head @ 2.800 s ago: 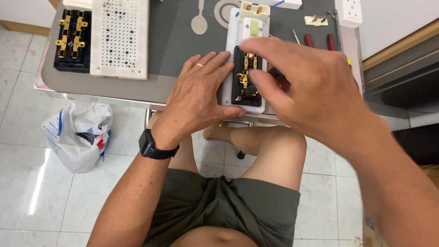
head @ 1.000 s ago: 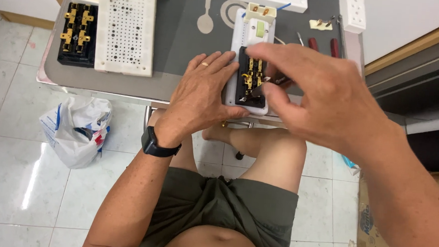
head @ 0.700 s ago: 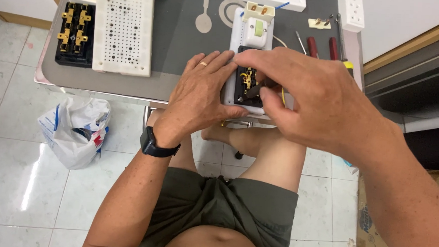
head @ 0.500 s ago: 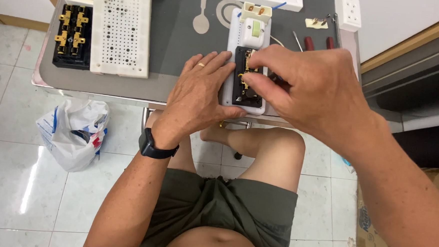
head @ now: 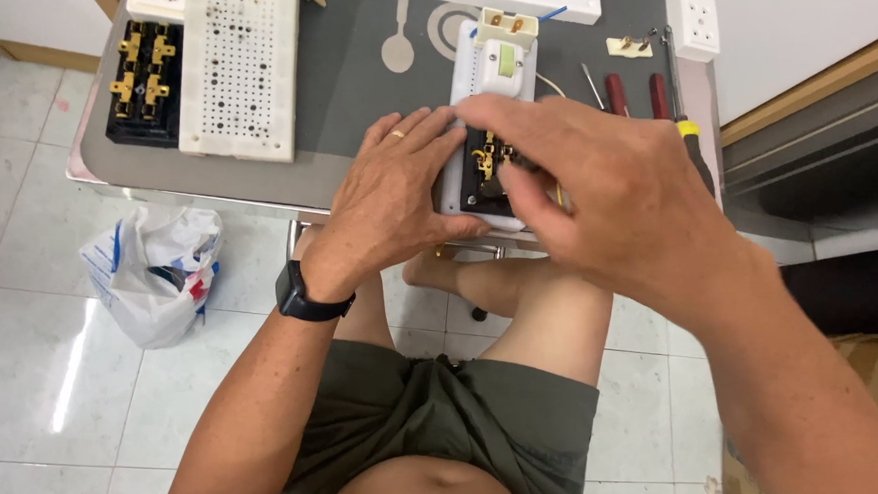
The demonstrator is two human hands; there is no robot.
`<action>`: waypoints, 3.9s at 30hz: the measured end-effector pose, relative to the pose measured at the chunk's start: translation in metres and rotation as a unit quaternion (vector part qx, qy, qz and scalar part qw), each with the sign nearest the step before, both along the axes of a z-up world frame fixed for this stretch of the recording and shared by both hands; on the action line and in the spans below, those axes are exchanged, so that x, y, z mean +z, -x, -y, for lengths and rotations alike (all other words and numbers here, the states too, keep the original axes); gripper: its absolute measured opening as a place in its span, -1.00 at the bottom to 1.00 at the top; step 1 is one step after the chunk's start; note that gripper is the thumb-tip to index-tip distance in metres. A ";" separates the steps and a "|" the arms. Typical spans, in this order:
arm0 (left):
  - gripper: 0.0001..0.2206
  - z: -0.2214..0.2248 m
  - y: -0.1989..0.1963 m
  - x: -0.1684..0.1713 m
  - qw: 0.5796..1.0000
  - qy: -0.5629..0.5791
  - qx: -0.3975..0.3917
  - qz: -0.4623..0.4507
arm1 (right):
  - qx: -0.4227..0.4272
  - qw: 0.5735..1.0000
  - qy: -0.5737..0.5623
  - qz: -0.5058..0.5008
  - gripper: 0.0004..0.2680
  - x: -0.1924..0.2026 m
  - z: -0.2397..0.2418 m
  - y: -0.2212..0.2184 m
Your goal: Assembling and wiring a circuit breaker board using a screwdriver and various electrical components.
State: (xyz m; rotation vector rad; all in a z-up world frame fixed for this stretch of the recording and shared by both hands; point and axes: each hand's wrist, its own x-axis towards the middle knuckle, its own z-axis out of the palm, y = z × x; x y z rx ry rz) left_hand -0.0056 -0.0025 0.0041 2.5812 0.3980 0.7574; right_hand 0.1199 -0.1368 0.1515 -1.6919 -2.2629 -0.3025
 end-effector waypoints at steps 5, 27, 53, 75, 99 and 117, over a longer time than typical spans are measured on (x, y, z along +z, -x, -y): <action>-0.27 0.007 0.007 0.015 0.999 0.032 -0.022 0.008 | -0.035 0.998 -0.047 0.033 -0.81 -0.011 -0.002 -0.006; -0.60 0.048 -0.004 0.006 0.990 0.013 0.058 0.125 | -0.139 0.973 -0.180 -0.043 -0.79 -0.051 0.003 -0.002; -0.97 0.022 -0.018 0.074 0.995 -0.037 0.044 -0.084 | -0.112 0.801 -0.351 -0.472 -0.89 -0.083 0.094 -0.130; -0.46 -0.030 -0.362 0.095 0.931 0.019 -0.015 -0.364 | -0.323 0.437 -0.490 -0.681 -0.76 -0.136 0.087 -0.175; -0.22 -0.006 -0.024 0.023 0.999 0.020 -0.021 -0.029 | 0.026 0.561 -0.220 -0.797 -0.76 -0.031 -0.060 -0.098; -0.20 -0.014 -0.027 0.015 1.000 -0.002 -0.030 0.006 | 0.052 0.660 -0.198 -0.723 -0.80 -0.067 -0.102 -0.082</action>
